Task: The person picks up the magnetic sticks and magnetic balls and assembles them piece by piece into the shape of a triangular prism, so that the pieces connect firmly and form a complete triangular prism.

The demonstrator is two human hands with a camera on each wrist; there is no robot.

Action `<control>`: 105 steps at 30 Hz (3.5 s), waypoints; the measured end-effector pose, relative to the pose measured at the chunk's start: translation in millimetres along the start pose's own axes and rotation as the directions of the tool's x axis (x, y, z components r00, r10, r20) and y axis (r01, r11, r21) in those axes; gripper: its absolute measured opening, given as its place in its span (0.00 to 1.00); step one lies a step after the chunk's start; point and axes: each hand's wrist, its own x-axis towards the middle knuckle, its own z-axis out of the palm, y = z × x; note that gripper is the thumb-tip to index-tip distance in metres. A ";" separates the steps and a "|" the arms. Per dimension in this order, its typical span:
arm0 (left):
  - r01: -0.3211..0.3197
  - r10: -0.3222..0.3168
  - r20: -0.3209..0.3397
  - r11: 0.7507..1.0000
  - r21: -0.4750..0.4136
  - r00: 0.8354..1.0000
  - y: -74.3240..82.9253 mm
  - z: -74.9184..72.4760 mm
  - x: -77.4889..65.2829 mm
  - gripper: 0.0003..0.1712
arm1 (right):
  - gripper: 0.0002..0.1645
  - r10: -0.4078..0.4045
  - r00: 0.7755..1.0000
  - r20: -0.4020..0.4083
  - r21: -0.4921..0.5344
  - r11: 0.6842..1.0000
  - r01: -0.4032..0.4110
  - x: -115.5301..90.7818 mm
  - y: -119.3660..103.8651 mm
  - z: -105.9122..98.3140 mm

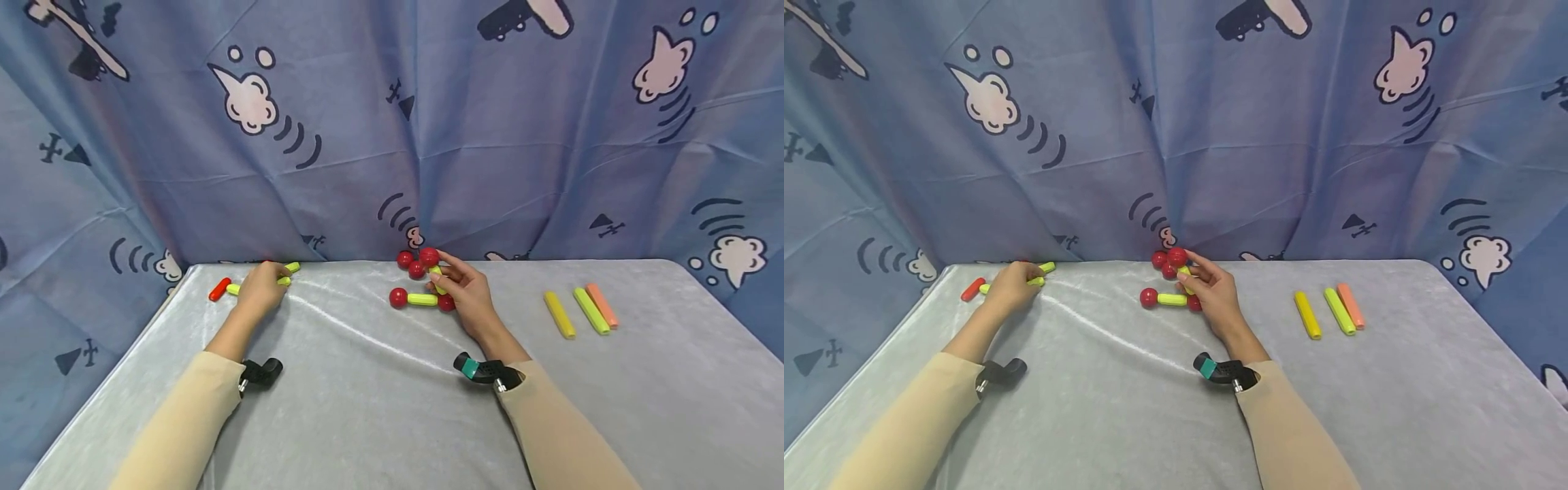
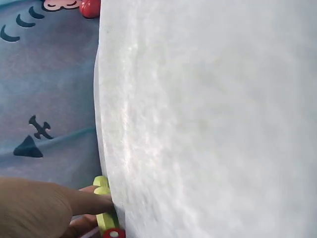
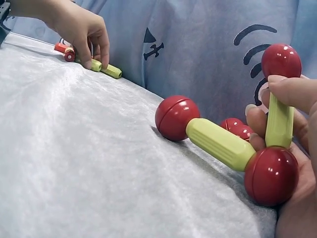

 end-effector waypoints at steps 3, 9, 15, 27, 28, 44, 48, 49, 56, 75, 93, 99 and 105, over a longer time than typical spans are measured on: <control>-0.035 0.033 -0.079 0.999 -0.024 0.996 4.5 3.0 2.2 0.17 | 0.31 -0.001 1.000 -0.001 -0.017 1.000 0.001 -0.3 -0.6 -0.7; -0.172 0.123 -0.200 0.954 -0.246 0.972 34.2 15.7 3.5 0.15 | 0.32 0.004 1.000 0.019 0.006 1.000 -0.004 -0.8 -0.9 -0.8; -0.248 0.240 -0.093 0.776 -0.580 0.966 93.9 30.5 -5.2 0.17 | 0.32 -0.002 0.999 0.046 0.035 0.999 0.000 -0.7 0.4 -0.7; -0.286 0.325 -0.096 0.608 -0.741 0.941 141.2 72.3 -14.9 0.16 | 0.32 -0.006 0.998 0.060 0.062 0.998 0.002 -1.6 1.2 0.3; -0.285 0.322 -0.099 0.605 -0.744 0.942 140.4 74.9 -14.6 0.16 | 0.32 -0.006 0.998 0.060 0.057 0.998 0.003 -1.7 1.1 0.4; -0.310 0.357 -0.109 0.576 -0.757 0.928 136.4 92.6 -17.4 0.20 | 0.31 -0.078 0.989 0.122 -0.039 0.996 0.083 -2.7 -2.2 4.2; -0.328 0.359 -0.123 0.595 -0.733 0.925 133.5 90.7 -16.9 0.20 | 0.31 -0.083 0.988 0.128 -0.075 0.993 0.093 -1.7 -3.2 7.4; -0.334 0.363 -0.122 0.609 -0.719 0.924 132.2 90.2 -16.5 0.20 | 0.31 -0.082 0.989 0.126 -0.099 0.991 0.095 -1.6 -3.3 8.4; -0.316 0.392 -0.005 0.735 -0.600 0.920 117.8 80.3 -12.9 0.19 | 0.31 -0.085 0.983 0.164 -0.513 0.844 0.158 0.2 -3.3 13.3; -0.289 0.350 0.062 0.850 -0.441 0.935 96.0 76.9 -9.1 0.14 | 0.49 -0.033 0.948 0.317 -0.686 0.682 0.253 -5.9 -0.9 20.0; -0.126 0.109 -0.118 0.982 -0.140 0.987 43.7 18.2 7.0 0.17 | 0.40 -0.077 0.949 0.305 -0.726 0.626 0.284 -30.1 -2.2 -14.9; 0.056 -0.050 -0.232 0.998 0.022 0.971 13.5 22.3 9.5 0.23 | 0.40 -0.062 0.941 0.332 -0.710 0.641 0.292 -25.8 0.4 -5.5; 0.049 -0.039 -0.204 0.998 0.043 0.978 4.7 24.2 15.3 0.21 | 0.39 -0.064 0.943 0.327 -0.709 0.643 0.290 -22.7 2.3 -2.1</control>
